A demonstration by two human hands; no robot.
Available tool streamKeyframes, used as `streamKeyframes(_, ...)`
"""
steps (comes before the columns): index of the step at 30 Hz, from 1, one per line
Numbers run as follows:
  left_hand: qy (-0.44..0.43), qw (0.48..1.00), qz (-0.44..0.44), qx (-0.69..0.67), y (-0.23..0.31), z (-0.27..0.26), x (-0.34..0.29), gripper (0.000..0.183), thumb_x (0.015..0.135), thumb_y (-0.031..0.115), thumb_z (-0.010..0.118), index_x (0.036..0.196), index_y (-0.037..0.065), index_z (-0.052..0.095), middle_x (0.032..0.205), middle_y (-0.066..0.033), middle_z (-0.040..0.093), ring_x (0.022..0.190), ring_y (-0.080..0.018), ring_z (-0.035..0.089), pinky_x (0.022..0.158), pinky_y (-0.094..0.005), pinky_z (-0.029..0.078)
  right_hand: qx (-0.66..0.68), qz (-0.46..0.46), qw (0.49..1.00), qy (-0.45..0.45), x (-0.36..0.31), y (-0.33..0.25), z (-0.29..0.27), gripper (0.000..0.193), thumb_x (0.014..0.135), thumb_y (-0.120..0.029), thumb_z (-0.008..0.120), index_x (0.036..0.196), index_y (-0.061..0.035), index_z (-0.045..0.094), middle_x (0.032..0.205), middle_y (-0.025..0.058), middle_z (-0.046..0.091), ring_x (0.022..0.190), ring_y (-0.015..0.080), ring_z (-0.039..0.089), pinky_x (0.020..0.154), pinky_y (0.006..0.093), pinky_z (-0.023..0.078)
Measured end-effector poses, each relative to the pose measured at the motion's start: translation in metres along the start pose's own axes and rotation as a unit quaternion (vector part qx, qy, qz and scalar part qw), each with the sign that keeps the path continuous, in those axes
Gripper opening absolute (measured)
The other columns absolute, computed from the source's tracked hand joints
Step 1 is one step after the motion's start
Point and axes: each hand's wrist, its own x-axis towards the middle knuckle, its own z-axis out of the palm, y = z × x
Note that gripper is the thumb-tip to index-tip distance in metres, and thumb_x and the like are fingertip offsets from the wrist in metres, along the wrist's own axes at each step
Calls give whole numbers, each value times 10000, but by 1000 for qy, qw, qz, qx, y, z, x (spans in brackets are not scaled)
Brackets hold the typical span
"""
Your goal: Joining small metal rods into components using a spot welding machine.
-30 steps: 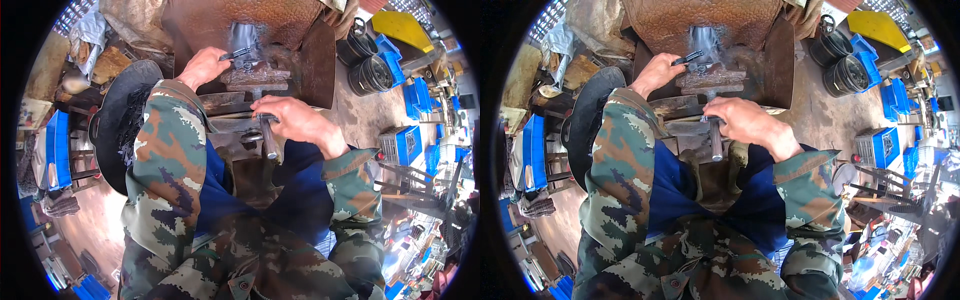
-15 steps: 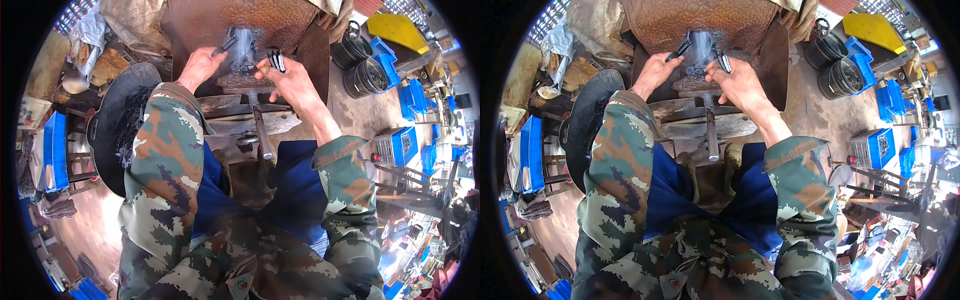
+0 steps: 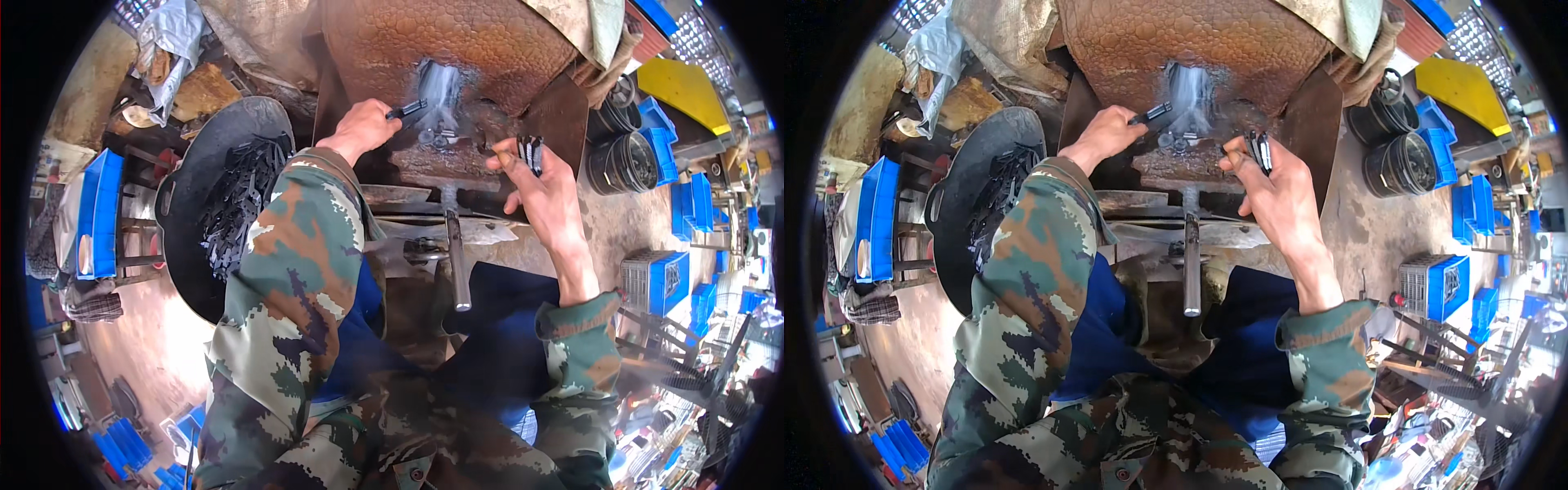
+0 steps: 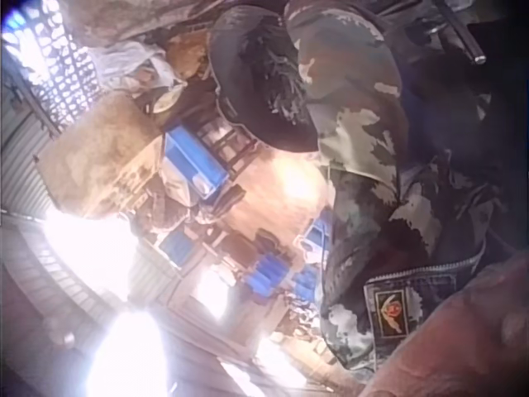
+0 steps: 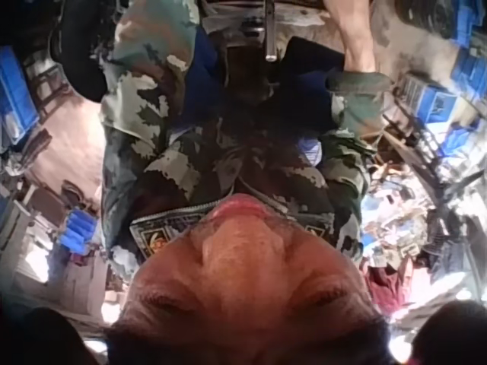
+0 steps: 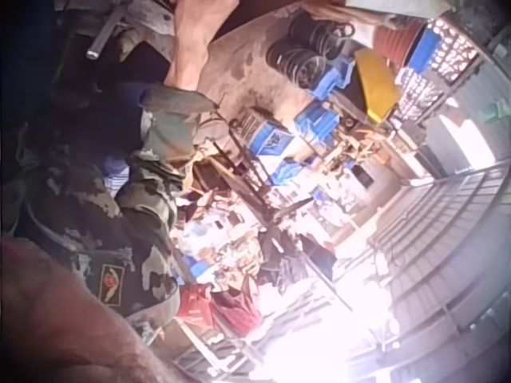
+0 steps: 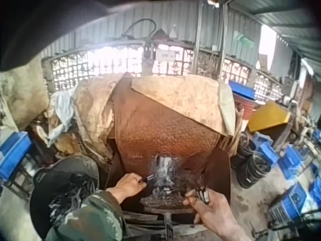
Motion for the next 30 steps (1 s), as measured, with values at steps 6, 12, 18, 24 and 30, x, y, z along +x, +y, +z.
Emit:
streamKeyframes(6,-50,997,-38,-38,17,2,10,310,840,327,712,1070,120,736,1041,-165,707,1038,-343,654,905,-425,495,-19,-7,1000,13,2,-10,2,222,979,-197,616,1116,-27,648,951,78,704,644,56,553,528,217,462)
streamKeyframes(12,-64,994,-54,70,30,11,8,506,825,309,753,1225,17,646,1185,-195,665,1170,-334,602,985,-387,469,-13,-27,1000,6,-1,-10,3,175,966,-117,575,1090,-18,650,897,32,706,614,37,532,524,226,471)
streamKeyframes(18,6,996,-37,77,21,13,14,422,834,286,736,1178,47,683,1139,-175,690,1122,-331,626,959,-403,478,-5,-42,999,31,-2,-7,-9,193,960,-121,563,1097,-9,640,912,48,712,596,57,551,527,236,483)
streamKeyframes(24,-46,988,42,-142,40,-21,-13,239,858,219,685,972,12,720,686,21,577,628,-96,507,592,-280,414,116,-34,991,65,4,-6,-12,213,968,-148,583,1103,7,635,928,76,709,563,76,552,507,244,493)
streamKeyframes(30,-103,921,73,-368,87,-42,-68,162,889,213,689,915,58,730,653,77,529,555,-30,386,504,-231,281,278,-18,956,95,15,-10,0,182,970,-160,606,1080,-18,634,932,70,690,533,59,479,510,272,539)
